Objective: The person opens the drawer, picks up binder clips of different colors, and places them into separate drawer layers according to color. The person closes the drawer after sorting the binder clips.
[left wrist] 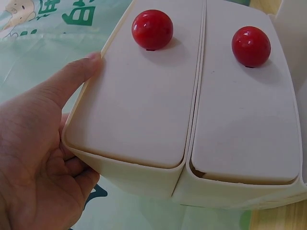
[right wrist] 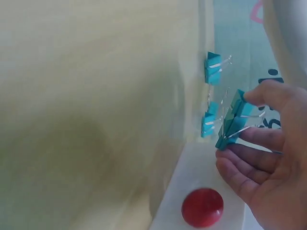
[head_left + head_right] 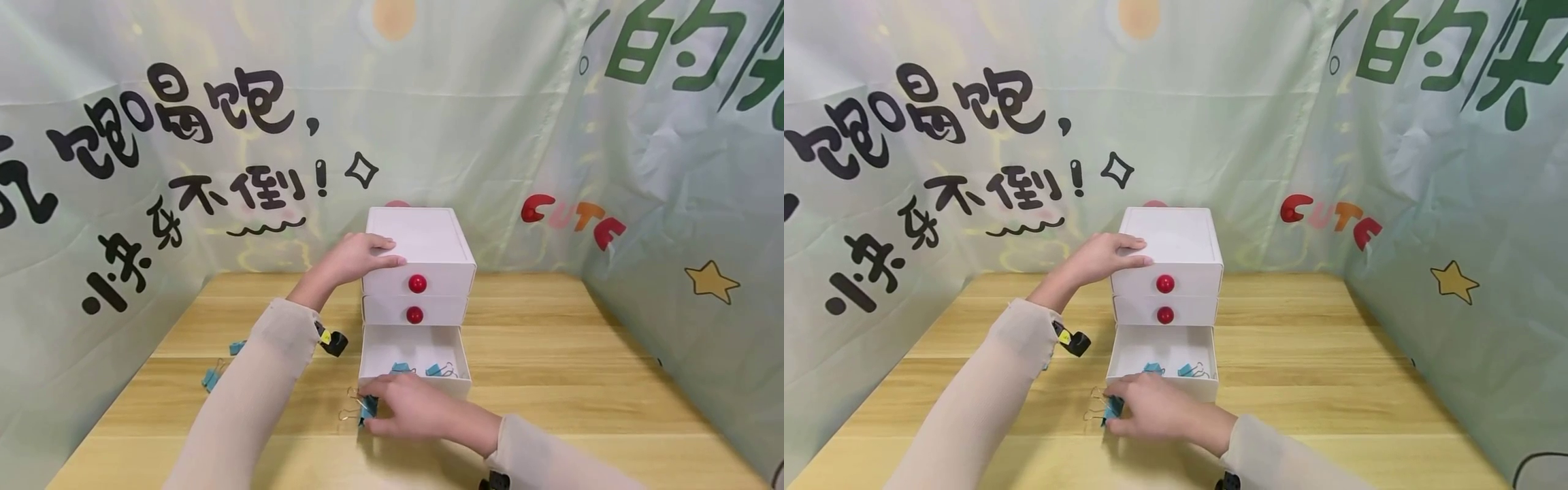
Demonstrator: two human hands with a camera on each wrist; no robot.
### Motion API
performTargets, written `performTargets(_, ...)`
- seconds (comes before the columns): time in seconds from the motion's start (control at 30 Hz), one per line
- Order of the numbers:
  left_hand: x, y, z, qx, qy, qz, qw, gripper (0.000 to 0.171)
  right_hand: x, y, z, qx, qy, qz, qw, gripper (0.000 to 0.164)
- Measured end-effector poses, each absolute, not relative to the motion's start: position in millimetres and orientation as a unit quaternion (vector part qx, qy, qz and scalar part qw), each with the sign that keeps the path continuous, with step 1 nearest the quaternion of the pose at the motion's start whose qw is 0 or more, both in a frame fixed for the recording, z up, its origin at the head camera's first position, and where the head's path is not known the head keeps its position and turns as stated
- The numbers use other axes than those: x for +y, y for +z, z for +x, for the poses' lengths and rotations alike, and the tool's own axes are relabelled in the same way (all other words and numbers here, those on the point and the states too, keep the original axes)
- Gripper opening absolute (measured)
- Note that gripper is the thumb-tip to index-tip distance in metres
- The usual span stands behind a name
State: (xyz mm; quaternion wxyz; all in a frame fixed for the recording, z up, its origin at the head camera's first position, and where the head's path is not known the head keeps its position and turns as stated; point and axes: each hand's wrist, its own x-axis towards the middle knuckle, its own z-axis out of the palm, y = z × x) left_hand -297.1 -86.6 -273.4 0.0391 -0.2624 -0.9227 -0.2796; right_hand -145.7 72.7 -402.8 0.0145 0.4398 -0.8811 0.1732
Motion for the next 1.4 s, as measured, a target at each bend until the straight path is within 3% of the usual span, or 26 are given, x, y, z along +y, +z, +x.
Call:
performTargets(0.47, -85.9, -271.3, -295.7, -0.922, -0.281, -0.263, 0.04, 0.06, 97.9, -383.7, -152.1, -0.877, 0.205, 0.434, 0.017, 0.036)
performTargets(0.77, -85.7, -271.9, -296.6, -0.923, -0.284, -0.257, 0.037, 0.061, 111.4, -376.9, -159.8, -0.874, 0.217, 0.431, 0.063, 0.034)
performTargets(1.1, -85.9, -272.3, -296.9, -0.925, -0.281, -0.254, 0.037, 0.062, 121.4, -379.1, -172.8, -0.892, 0.224, 0.366, 0.14, 0.03)
performTargets(1.4, -85.3, -272.0, -296.2, -0.927, -0.278, -0.248, 0.034, 0.063, 126.8, -384.7, -189.9, -0.915, 0.195, 0.335, 0.11, 0.031)
